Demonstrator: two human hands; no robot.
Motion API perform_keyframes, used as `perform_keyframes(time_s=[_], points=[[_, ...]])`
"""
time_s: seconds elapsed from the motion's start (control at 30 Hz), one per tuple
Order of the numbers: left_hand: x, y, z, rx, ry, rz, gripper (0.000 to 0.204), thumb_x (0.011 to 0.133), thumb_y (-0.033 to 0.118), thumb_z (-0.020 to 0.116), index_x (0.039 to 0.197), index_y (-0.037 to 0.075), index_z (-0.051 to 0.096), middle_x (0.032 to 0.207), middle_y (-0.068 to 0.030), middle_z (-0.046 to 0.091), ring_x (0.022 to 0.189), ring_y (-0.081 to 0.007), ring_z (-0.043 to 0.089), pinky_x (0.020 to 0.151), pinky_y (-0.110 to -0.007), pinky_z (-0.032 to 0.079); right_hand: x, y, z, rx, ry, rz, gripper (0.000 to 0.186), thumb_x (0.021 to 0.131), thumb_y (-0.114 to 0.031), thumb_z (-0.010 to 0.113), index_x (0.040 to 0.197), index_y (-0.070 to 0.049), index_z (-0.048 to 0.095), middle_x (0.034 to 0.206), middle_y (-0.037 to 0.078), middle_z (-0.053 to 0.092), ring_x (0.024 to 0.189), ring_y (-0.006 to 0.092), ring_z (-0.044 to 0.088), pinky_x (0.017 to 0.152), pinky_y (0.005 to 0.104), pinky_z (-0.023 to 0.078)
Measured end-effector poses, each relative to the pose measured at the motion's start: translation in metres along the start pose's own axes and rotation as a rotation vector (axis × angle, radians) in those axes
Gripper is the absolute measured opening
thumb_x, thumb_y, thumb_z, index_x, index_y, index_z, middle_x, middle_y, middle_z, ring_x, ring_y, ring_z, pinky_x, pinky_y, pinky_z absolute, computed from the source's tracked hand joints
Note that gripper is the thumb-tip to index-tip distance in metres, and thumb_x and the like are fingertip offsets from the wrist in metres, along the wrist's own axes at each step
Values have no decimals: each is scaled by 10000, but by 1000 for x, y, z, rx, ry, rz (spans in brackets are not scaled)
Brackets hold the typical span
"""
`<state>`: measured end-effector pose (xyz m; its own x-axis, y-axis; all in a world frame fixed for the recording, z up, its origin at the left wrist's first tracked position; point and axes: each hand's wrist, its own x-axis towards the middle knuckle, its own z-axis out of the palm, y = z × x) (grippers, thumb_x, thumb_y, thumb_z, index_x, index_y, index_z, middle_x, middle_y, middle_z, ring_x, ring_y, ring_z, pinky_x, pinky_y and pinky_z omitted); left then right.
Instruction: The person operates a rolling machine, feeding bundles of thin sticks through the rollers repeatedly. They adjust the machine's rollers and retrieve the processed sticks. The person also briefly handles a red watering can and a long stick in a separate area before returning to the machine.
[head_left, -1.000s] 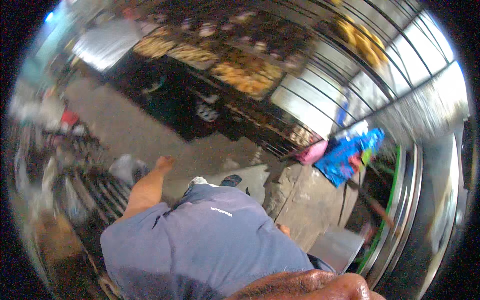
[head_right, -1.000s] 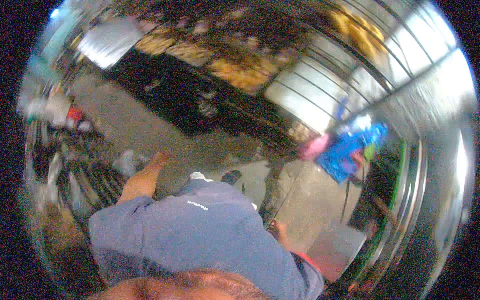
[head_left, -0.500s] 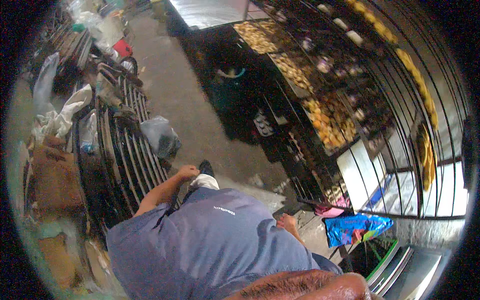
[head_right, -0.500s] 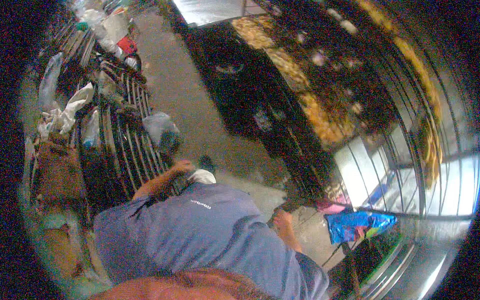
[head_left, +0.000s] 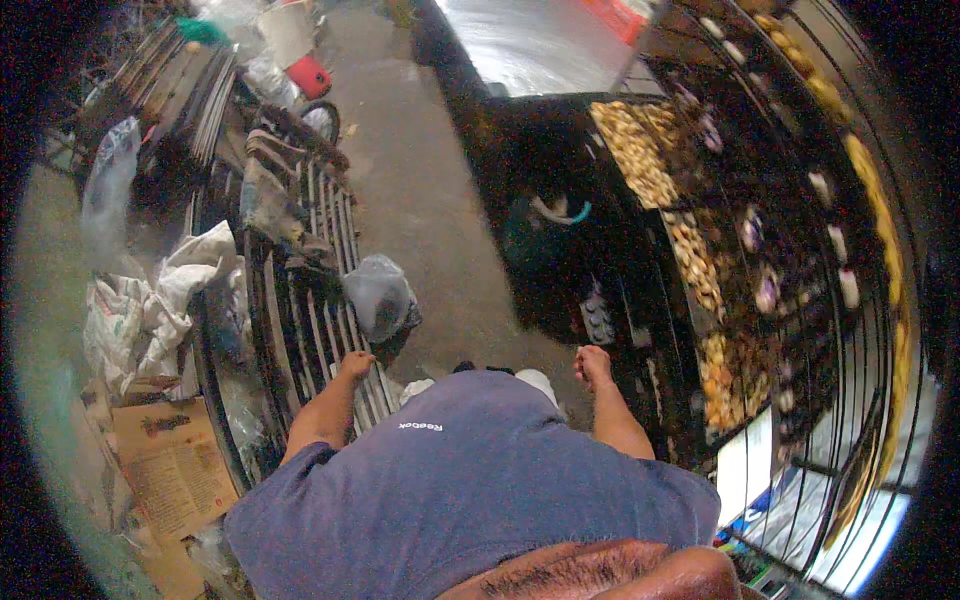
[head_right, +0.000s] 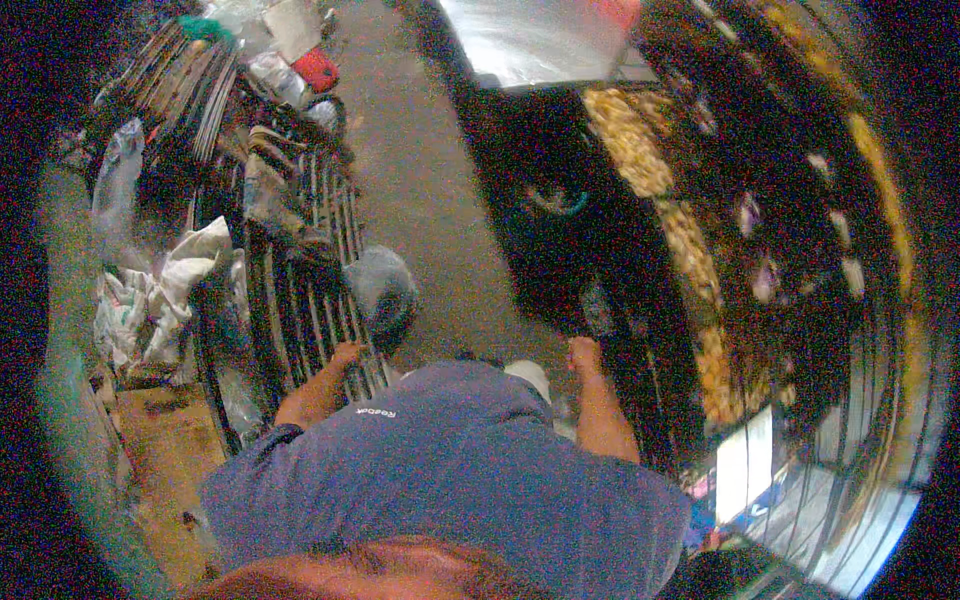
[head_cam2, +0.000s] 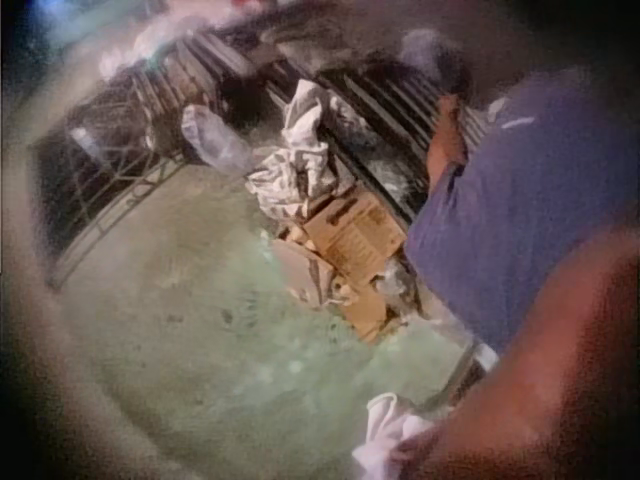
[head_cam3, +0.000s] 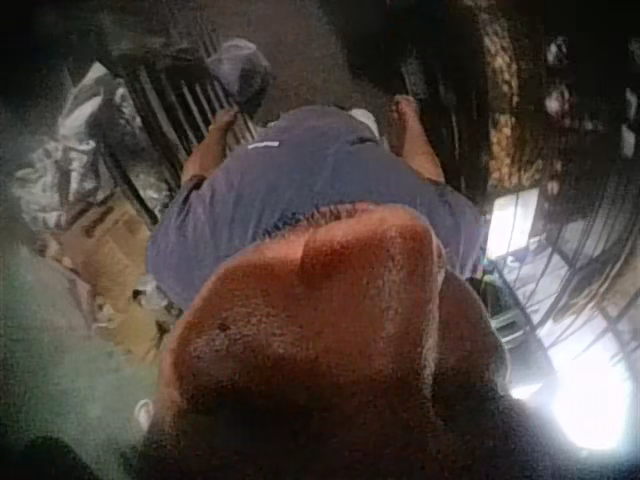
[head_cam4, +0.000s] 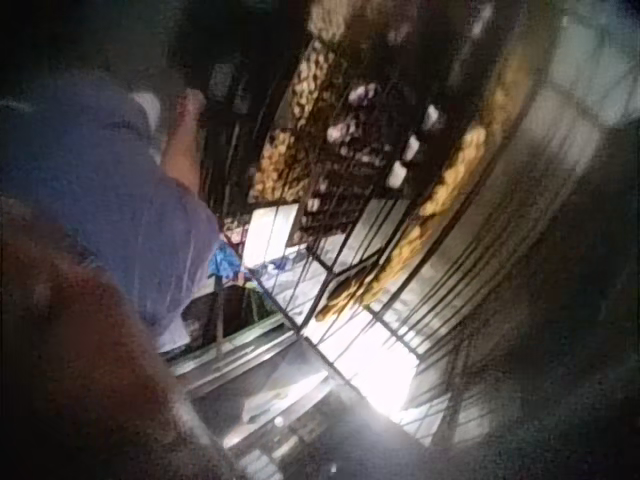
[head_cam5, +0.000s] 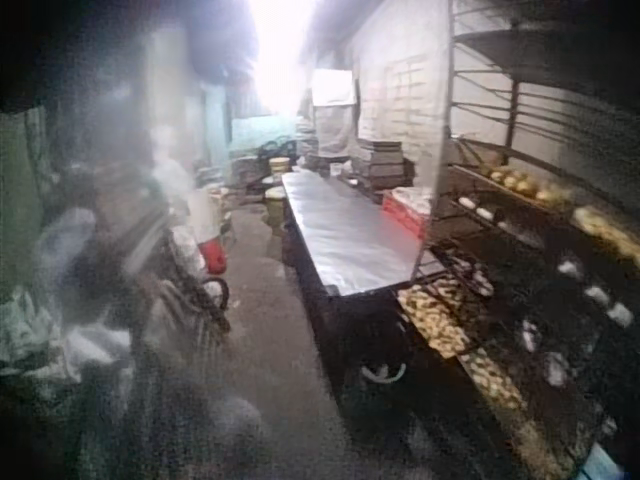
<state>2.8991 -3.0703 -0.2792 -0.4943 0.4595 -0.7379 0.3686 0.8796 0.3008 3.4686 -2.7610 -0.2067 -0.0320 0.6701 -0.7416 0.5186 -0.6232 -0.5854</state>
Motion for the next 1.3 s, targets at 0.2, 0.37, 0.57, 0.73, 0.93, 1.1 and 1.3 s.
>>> perform_keyframes(time_s=[0.2,0.37,0.57,0.73,0.93,1.1,1.3], points=[[35,57,-1,-161,81,39,257,907,343,701,907,96,771,662,-83,635,628,-224,648,613,-406,512,104,-106,23,-42,30,-207,291,951,-176,683,1203,-38,646,891,60,693,685,174,689,556,346,556],[71,76,-9,-299,166,67,303,883,382,732,901,81,754,774,-78,708,722,-194,675,666,-391,520,220,-231,61,-270,-5,-699,340,938,-144,697,1249,-16,646,921,56,704,700,144,679,562,299,529],[112,167,-76,-572,160,-129,279,882,366,727,996,112,752,970,-104,755,852,-221,712,770,-381,560,163,-528,142,-85,-360,-778,355,959,-167,706,1276,-12,669,1013,66,729,839,144,658,751,298,550],[189,164,-103,-94,267,56,259,882,307,684,1052,126,758,1116,-160,738,950,-315,717,805,-461,570,205,-647,225,-201,-405,-945,393,967,-252,711,1290,-32,671,1147,117,743,1002,200,700,907,342,545],[283,160,-206,-50,-167,-153,244,907,224,617,1070,88,739,1111,-164,734,1008,-330,719,809,-497,570,262,-714,308,-446,-306,-1067,384,978,-176,704,1304,15,638,1054,81,734,920,143,684,846,295,556],[402,175,-332,678,14,231,219,886,185,625,1053,100,739,1062,-140,745,1027,-325,716,839,-498,575,277,-817,368,-514,-311,-1102,367,965,-166,709,1297,-16,659,1015,79,744,904,141,693,840,297,559],[535,309,-518,-68,258,100,231,896,246,644,1017,68,725,1035,-149,741,1025,-326,697,849,-464,546,359,-905,416,-432,-216,-1019,359,960,-176,711,1286,-31,672,984,70,744,875,148,680,821,302,552]])
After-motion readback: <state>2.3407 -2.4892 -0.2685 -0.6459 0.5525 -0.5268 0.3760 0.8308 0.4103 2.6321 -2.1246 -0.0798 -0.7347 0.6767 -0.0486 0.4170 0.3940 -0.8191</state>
